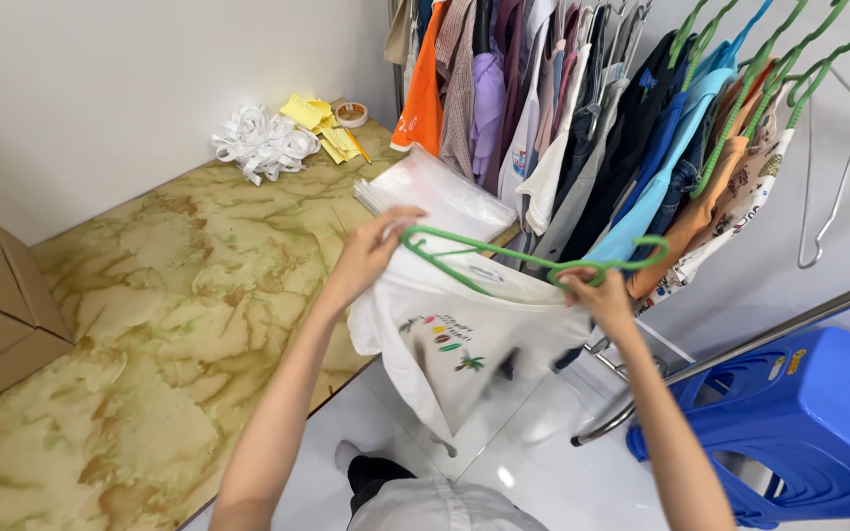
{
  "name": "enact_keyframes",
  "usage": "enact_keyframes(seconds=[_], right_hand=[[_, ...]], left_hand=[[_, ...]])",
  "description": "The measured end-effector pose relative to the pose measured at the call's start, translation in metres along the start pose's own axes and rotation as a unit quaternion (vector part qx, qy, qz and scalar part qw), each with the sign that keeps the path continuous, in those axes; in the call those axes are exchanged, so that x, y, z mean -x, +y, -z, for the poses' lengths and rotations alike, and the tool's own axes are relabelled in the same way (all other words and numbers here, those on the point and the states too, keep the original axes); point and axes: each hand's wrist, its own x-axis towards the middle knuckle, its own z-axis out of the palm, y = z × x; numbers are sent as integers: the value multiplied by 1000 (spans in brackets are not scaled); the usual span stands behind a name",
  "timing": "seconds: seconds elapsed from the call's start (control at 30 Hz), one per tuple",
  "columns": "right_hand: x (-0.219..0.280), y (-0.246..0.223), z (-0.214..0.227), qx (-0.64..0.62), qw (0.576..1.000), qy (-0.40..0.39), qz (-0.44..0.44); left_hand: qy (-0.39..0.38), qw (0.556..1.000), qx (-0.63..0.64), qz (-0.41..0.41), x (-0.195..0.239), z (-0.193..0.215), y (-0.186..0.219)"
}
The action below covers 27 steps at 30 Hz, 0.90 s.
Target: The person takes a patterned shirt from a clothing rack, places it on a table, and folds it. They then take a white shirt from the rack, fold it on the table, and roll it up. Finally, they take another patterned shirt from the rack and fold it on the table.
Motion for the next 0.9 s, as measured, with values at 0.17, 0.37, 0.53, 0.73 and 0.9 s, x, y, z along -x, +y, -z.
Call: enact_keyframes(seconds=[0.17, 0.37, 0.53, 0.73, 0.9], right_hand=[[-27, -5, 40, 90, 995, -38, -15], [-32, -28, 56, 120, 991, -56, -28], [-31, -43, 58, 143, 988, -63, -9], [-34, -22, 70, 174, 983, -53, -15], [-24, -44, 37, 266, 954, -136, -2]], left_hand=[[-162, 986, -20, 22, 5, -2, 13], [-284, 950, -111, 63, 2, -10, -15], [-304, 905, -287, 80, 4, -8, -19], [-262, 911, -317, 40, 10, 10, -6], [-230, 915, -329, -37, 8, -10, -38]])
